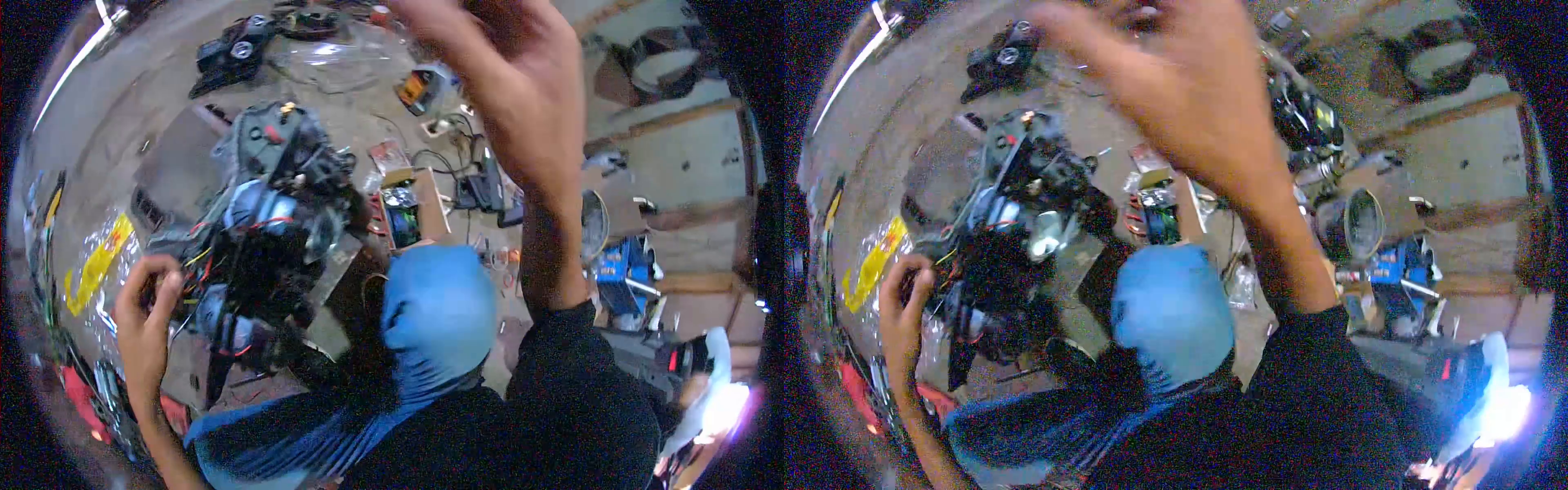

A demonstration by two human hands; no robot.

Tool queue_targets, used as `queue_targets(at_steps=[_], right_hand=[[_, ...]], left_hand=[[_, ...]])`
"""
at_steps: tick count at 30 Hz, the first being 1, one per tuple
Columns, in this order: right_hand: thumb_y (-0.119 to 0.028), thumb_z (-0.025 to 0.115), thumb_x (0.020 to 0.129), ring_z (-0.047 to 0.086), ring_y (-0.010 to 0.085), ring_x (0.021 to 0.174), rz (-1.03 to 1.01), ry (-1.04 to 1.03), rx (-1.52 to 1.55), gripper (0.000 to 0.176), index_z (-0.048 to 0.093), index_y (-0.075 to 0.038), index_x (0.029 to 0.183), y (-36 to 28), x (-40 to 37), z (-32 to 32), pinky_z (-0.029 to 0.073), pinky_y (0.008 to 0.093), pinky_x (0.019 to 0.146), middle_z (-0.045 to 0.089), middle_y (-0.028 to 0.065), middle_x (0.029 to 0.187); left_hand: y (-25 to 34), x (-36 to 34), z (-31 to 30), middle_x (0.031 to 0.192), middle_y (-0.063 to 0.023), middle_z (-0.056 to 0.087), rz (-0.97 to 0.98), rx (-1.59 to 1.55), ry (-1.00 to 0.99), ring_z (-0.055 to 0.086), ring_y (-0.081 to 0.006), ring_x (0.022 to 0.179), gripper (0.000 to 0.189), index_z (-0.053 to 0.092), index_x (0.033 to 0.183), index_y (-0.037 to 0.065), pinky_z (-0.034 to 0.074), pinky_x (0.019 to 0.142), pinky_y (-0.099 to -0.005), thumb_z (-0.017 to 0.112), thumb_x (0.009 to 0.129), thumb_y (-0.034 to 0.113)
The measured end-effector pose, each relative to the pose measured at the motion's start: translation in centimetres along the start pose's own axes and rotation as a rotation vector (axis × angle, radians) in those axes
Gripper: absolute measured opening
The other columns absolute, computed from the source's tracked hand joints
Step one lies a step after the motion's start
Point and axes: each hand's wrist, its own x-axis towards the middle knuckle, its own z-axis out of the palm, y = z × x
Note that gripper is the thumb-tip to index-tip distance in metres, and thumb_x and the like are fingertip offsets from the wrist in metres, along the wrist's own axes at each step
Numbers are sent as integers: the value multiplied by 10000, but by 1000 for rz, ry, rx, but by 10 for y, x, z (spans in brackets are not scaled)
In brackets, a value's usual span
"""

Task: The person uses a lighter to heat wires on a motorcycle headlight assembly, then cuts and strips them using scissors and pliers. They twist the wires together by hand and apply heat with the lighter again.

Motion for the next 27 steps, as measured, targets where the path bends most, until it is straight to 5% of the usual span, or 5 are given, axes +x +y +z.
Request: queue_targets(at_steps=[7, 9, 13, 22, 27], right_hand=[[-181, 636, 1124, 540, 44, 759, 880, 547, -201, 233, 689, -68, 1321, 129, -296, -69, 440, 247, 641, 678, -29, 975], [-187, 662, 1103, 615, 139, 773, 1017, 411, -488, 206, 693, -37, 1242, 160, -432, -54, 508, 343, 685, 661, 35, 868], [-176, 736, 1028, 717, 311, 1007, 1350, 33, -324, 229, 696, -34, 1202, 136, -562, 2, 574, 458, 893, 702, 174, 1109], [-176, 756, 967, 610, 415, 1121, 785, -231, -440, 315, 706, -42, 1248, 155, -501, 57, 512, 500, 995, 648, 202, 1159], [-240, 704, 1003, 614, 353, 1070, 851, -279, -403, 292, 709, -33, 1210, 181, -508, 40, 509, 460, 957, 657, 159, 1118]], left_hand=[[-22, -5, -5, 1100, 2, 647, -29, 58, 147, 571, -109, 1025, 162, 686, 1153, 3, 445, 958, -258, 659, 1108, 156], [-34, -6, -11, 1152, -18, 661, 24, 147, 163, 585, -126, 1080, 175, 683, 1166, -4, 443, 1013, -272, 657, 1113, 161], [-46, 5, -21, 1217, -42, 662, 53, 197, 115, 586, -148, 1152, 192, 679, 1169, -9, 435, 1056, -292, 657, 1117, 175], [16, -4, -1, 1333, -58, 705, -160, 62, 161, 640, -179, 1218, 301, 709, 1351, 54, 498, 1069, -335, 628, 1134, 245], [56, -34, -15, 1332, -96, 701, 97, 205, 446, 648, -194, 1169, 295, 687, 1357, 31, 498, 1045, -340, 614, 1112, 180]])
